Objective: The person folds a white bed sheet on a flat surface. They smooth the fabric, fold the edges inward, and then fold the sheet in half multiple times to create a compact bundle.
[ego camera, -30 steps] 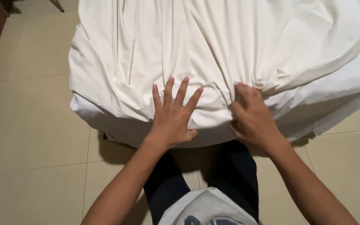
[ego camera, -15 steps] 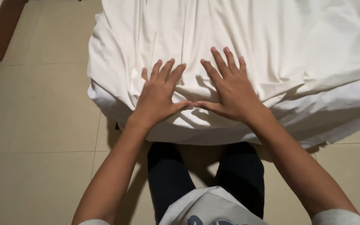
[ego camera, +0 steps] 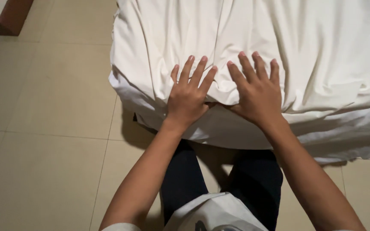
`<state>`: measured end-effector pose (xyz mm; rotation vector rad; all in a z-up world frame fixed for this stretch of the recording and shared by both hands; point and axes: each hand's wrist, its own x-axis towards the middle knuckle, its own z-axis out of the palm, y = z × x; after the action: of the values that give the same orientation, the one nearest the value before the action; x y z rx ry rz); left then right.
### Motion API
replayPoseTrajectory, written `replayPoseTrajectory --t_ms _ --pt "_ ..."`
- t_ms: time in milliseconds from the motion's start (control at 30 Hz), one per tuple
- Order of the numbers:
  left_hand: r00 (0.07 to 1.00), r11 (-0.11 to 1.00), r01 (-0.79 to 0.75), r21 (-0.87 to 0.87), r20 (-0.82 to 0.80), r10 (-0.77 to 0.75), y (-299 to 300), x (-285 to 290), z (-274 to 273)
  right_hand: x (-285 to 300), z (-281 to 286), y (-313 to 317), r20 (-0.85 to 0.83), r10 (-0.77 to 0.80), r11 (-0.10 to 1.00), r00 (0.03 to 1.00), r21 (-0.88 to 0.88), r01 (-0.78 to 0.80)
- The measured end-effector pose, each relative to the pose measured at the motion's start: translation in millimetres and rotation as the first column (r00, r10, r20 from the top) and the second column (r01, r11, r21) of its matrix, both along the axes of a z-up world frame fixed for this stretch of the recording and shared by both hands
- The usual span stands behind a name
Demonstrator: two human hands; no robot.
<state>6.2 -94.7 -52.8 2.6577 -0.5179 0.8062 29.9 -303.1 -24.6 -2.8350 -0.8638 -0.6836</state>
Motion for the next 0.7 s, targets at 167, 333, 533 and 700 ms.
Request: replayPoseTrajectory --t_ms 167,333,533,700 --pt "0.995 1.000 0.001 -0.007 0.099 0.000 2.7 2.8 -7.9 -5.2 -9.9 4.6 0.069 -0.090 0.994 0.994 0.074 0.085" --pt "0.986 1.000 -0.005 -0.026 0.169 0.010 5.2 7.7 -23.4 -8.1 -7.9 6.5 0.096 -0.113 0.993 0.989 0.056 0.108" --pt "0.977 0.997 0.065 -0.042 0.204 -0.056 7.0 10.7 -25.3 -6.8 -12.4 4.1 0.171 -0.128 0.992 0.977 0.029 0.125" --pt "0.984 0.997 0.066 -0.048 0.171 -0.057 7.0 8.5 -21.5 -6.2 -15.7 2.9 0.174 -0.110 0.993 0.979 0.051 0.103"
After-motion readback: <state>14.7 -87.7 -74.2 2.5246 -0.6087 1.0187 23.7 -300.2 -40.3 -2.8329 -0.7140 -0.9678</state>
